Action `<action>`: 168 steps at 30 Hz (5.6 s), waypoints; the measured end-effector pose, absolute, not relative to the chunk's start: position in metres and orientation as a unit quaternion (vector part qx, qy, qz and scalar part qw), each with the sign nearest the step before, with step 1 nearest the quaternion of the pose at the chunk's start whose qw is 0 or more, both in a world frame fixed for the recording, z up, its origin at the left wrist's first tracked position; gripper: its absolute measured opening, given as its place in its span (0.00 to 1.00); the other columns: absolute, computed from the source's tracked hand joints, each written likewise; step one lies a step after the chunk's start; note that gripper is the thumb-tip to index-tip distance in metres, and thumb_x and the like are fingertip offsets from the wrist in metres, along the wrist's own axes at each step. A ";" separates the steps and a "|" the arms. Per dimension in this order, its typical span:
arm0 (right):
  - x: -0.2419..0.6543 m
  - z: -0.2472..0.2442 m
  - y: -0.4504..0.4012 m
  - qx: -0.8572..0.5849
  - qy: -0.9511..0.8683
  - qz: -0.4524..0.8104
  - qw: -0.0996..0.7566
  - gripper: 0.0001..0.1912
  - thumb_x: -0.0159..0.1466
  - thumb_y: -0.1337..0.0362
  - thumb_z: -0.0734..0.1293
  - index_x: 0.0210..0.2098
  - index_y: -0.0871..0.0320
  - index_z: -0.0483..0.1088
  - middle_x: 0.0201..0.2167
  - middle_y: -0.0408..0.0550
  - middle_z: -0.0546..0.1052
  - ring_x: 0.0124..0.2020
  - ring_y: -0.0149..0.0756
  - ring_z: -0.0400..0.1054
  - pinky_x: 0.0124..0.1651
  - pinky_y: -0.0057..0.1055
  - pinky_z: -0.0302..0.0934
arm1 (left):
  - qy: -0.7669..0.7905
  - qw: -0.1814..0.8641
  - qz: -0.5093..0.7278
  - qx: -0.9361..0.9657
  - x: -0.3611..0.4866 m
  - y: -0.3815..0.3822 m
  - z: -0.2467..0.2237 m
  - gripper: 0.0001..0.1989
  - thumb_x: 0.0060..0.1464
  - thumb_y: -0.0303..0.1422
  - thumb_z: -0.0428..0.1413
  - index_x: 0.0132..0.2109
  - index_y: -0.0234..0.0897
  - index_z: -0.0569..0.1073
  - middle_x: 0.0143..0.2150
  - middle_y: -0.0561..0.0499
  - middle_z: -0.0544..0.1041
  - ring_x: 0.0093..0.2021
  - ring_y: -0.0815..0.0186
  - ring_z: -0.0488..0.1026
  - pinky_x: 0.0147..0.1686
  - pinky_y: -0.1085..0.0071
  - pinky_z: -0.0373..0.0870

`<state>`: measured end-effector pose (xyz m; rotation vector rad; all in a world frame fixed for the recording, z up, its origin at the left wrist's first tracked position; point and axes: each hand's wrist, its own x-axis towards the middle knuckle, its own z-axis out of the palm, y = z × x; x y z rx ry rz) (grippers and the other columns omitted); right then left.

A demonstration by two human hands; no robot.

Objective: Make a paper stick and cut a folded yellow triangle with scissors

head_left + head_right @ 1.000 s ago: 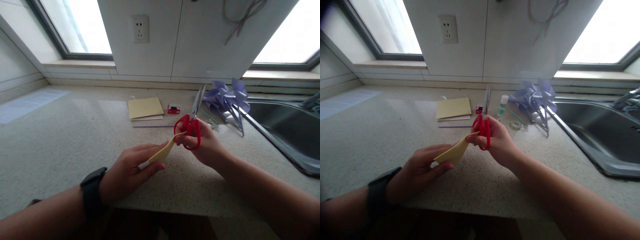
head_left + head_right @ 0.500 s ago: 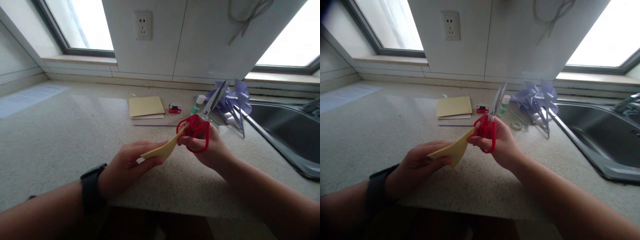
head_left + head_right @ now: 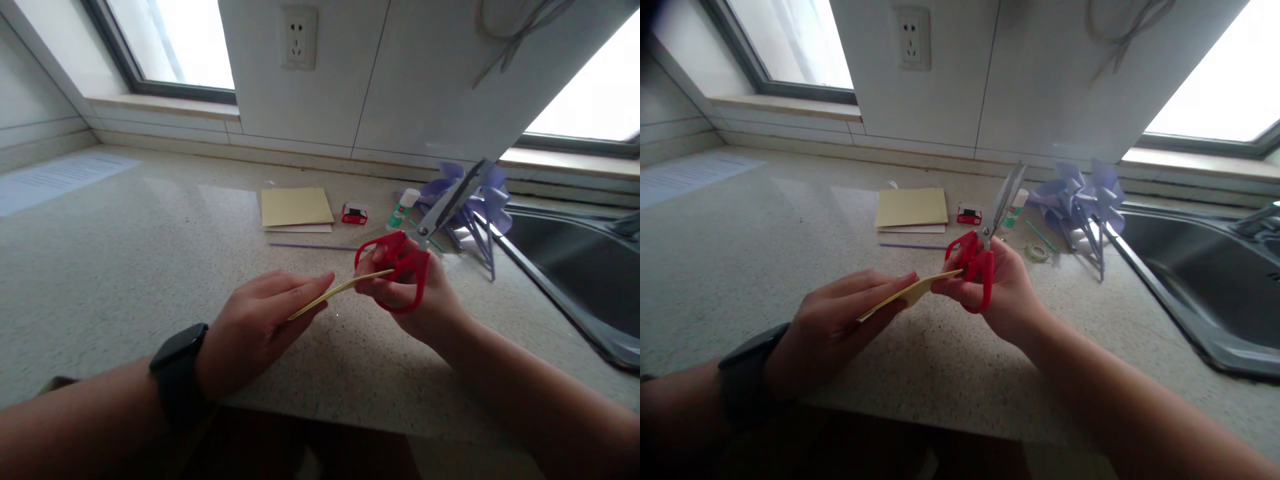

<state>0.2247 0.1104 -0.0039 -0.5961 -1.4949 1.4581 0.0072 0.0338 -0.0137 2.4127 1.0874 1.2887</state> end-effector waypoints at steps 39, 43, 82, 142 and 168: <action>0.252 -0.006 0.133 -0.268 -0.571 0.588 0.507 0.15 0.51 0.69 0.80 0.32 0.54 0.72 0.25 0.37 0.74 0.23 0.25 0.64 0.25 0.24 0.58 | 0.310 0.644 0.548 0.435 0.037 0.087 -0.006 0.10 0.46 0.33 0.72 0.32 0.36 0.79 0.32 0.53 0.80 0.34 0.71 0.75 0.41 0.73 0.70; 0.259 -0.004 0.134 -0.257 -0.579 0.579 0.513 0.14 0.52 0.70 0.79 0.32 0.54 0.72 0.28 0.38 0.75 0.26 0.25 0.66 0.28 0.23 0.61 | 0.328 0.633 0.554 0.430 0.040 0.096 -0.009 0.09 0.42 0.33 0.73 0.29 0.37 0.81 0.30 0.53 0.81 0.32 0.71 0.75 0.39 0.75 0.70; 0.258 -0.010 0.138 -0.313 -0.602 0.539 0.499 0.12 0.56 0.61 0.78 0.35 0.56 0.73 0.30 0.41 0.78 0.30 0.29 0.72 0.33 0.26 0.67 | 0.316 0.620 0.575 0.430 0.039 0.095 -0.026 0.05 0.56 0.33 0.65 0.38 0.38 0.78 0.32 0.54 0.78 0.31 0.71 0.74 0.33 0.74 0.71; 0.245 -0.011 0.131 -0.354 -0.556 0.551 0.513 0.14 0.52 0.60 0.80 0.32 0.54 0.72 0.26 0.40 0.77 0.25 0.28 0.67 0.27 0.27 0.62 | 0.295 0.561 0.608 0.477 0.041 0.090 -0.026 0.28 0.37 0.23 0.74 0.45 0.43 0.74 0.38 0.56 0.77 0.38 0.69 0.73 0.37 0.77 0.71; 0.250 -0.008 0.123 -0.220 -0.613 0.606 0.456 0.10 0.56 0.67 0.76 0.33 0.56 0.71 0.30 0.41 0.78 0.31 0.29 0.72 0.33 0.24 0.67 | 0.267 0.461 0.526 0.663 0.034 0.081 -0.021 0.12 0.57 0.24 0.63 0.46 0.45 0.82 0.39 0.52 0.76 0.40 0.68 0.74 0.40 0.71 0.70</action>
